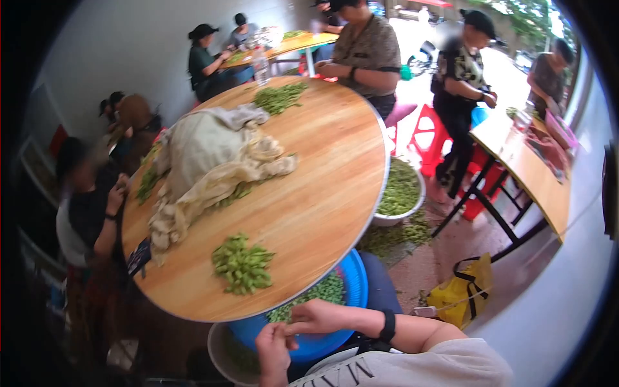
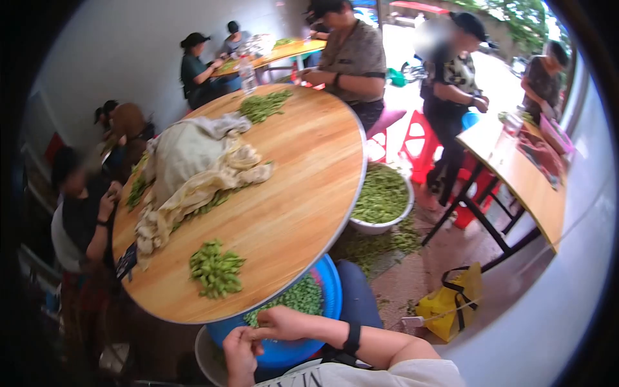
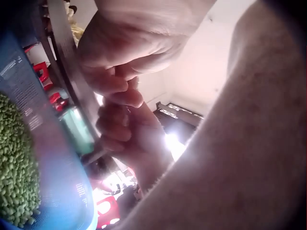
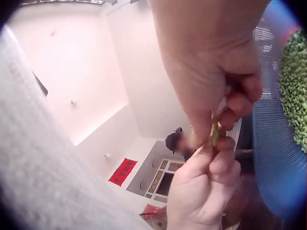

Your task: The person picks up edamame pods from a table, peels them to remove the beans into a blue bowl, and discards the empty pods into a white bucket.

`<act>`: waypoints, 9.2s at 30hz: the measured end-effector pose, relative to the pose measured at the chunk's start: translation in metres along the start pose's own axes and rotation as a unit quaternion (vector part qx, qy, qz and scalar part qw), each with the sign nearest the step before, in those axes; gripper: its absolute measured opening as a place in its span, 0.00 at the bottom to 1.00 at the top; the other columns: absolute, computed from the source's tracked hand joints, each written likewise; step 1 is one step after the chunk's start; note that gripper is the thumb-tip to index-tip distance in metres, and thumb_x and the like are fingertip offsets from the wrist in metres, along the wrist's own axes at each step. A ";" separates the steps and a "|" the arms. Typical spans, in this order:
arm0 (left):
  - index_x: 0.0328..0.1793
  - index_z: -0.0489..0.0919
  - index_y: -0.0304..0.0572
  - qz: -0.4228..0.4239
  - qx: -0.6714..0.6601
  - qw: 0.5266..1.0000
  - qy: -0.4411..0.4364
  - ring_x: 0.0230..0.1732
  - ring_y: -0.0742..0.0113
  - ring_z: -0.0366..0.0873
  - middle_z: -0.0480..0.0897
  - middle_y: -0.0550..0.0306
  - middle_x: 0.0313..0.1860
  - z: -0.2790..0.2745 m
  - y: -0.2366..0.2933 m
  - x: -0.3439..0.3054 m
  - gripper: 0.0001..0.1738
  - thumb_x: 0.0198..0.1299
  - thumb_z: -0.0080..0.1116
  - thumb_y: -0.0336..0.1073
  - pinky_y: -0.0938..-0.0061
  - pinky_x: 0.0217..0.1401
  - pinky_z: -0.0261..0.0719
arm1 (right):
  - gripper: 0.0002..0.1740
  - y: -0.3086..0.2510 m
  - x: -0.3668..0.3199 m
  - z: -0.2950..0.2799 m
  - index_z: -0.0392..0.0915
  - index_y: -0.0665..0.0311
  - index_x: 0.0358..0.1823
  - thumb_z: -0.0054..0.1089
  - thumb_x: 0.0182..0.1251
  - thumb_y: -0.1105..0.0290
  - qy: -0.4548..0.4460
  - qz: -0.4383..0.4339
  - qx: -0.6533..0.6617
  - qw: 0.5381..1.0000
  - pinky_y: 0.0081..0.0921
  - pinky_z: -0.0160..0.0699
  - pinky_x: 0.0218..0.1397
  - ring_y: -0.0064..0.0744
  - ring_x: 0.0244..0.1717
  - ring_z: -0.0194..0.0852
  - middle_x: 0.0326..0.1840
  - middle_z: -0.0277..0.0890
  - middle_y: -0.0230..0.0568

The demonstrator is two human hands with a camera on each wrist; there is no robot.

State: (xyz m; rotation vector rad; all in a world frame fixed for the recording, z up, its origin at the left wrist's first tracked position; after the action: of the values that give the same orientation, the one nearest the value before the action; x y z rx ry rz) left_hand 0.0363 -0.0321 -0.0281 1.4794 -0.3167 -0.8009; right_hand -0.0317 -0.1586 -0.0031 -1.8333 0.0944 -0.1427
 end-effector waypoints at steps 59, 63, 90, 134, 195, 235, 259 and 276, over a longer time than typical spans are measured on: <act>0.39 0.78 0.34 0.076 -0.150 0.985 0.040 0.16 0.80 0.69 0.81 0.56 0.33 -0.008 0.052 -0.008 0.06 0.56 0.57 0.27 0.88 0.16 0.64 | 0.10 -0.038 0.012 -0.004 0.75 0.69 0.39 0.55 0.62 0.69 0.117 -0.105 -0.006 0.987 0.18 0.65 0.24 0.25 0.21 0.67 0.23 0.68 0.35; 0.38 0.77 0.33 0.110 -0.002 0.994 0.013 0.18 0.79 0.71 0.81 0.56 0.32 -0.005 0.058 -0.015 0.06 0.54 0.59 0.25 0.87 0.19 0.67 | 0.23 -0.033 0.006 -0.005 0.74 0.66 0.34 0.37 0.72 0.54 -0.018 0.106 0.210 0.972 0.14 0.52 0.20 0.13 0.19 0.52 0.17 0.58 0.24; 0.33 0.78 0.35 -0.113 -0.241 0.961 -0.067 0.14 0.78 0.67 0.77 0.58 0.21 -0.005 0.012 0.003 0.06 0.56 0.57 0.32 0.86 0.15 0.60 | 0.13 -0.016 0.004 0.009 0.70 0.68 0.28 0.49 0.67 0.66 0.010 0.045 0.093 0.995 0.17 0.60 0.22 0.15 0.20 0.59 0.17 0.63 0.28; 0.33 0.78 0.25 0.125 0.248 0.960 -0.041 0.18 0.71 0.76 0.76 0.52 0.27 0.016 -0.001 0.018 0.04 0.49 0.56 0.20 0.82 0.16 0.71 | 0.11 0.052 -0.012 0.000 0.74 0.66 0.25 0.57 0.54 0.64 0.031 0.203 0.264 0.942 0.16 0.61 0.19 0.16 0.17 0.64 0.17 0.69 0.29; 0.32 0.76 0.39 -0.124 -0.141 0.982 0.037 0.14 0.79 0.63 0.70 0.66 0.17 -0.035 -0.030 0.016 0.05 0.56 0.57 0.33 0.85 0.15 0.56 | 0.10 0.029 0.008 0.020 0.74 0.67 0.32 0.57 0.46 0.71 0.088 0.110 -0.014 0.990 0.29 0.73 0.28 0.39 0.23 0.74 0.21 0.73 0.49; 0.36 0.81 0.34 0.220 0.226 0.948 -0.030 0.18 0.78 0.71 0.78 0.57 0.24 -0.018 0.079 0.002 0.09 0.47 0.64 0.26 0.84 0.19 0.67 | 0.21 -0.022 0.029 0.017 0.73 0.67 0.37 0.38 0.72 0.55 -0.102 0.147 0.307 0.935 0.13 0.50 0.18 0.13 0.17 0.51 0.18 0.59 0.24; 0.34 0.79 0.34 0.286 0.231 0.930 0.005 0.16 0.73 0.73 0.76 0.56 0.21 -0.010 0.056 -0.014 0.04 0.52 0.60 0.25 0.80 0.17 0.70 | 0.15 -0.014 0.014 0.018 0.73 0.67 0.34 0.45 0.69 0.62 -0.043 0.184 0.224 0.956 0.13 0.55 0.20 0.14 0.19 0.57 0.18 0.63 0.25; 0.38 0.76 0.36 -0.025 -0.011 0.999 -0.024 0.17 0.80 0.69 0.75 0.63 0.22 -0.008 0.006 -0.014 0.06 0.62 0.50 0.32 0.87 0.17 0.62 | 0.16 -0.003 0.005 0.014 0.74 0.69 0.26 0.63 0.57 0.62 -0.018 0.086 -0.019 0.996 0.19 0.60 0.20 0.16 0.19 0.58 0.15 0.65 0.30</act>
State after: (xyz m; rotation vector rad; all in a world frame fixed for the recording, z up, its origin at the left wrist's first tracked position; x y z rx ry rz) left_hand 0.0330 -0.0179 -0.0190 1.4544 -0.3078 -0.8792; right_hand -0.0252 -0.1453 -0.0035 -1.8557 0.2295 0.0140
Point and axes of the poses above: each hand's wrist, its own x-axis towards the middle knuckle, its own z-axis out of the palm, y = z × x, the point moved 5 cm from there along x, towards the middle knuckle
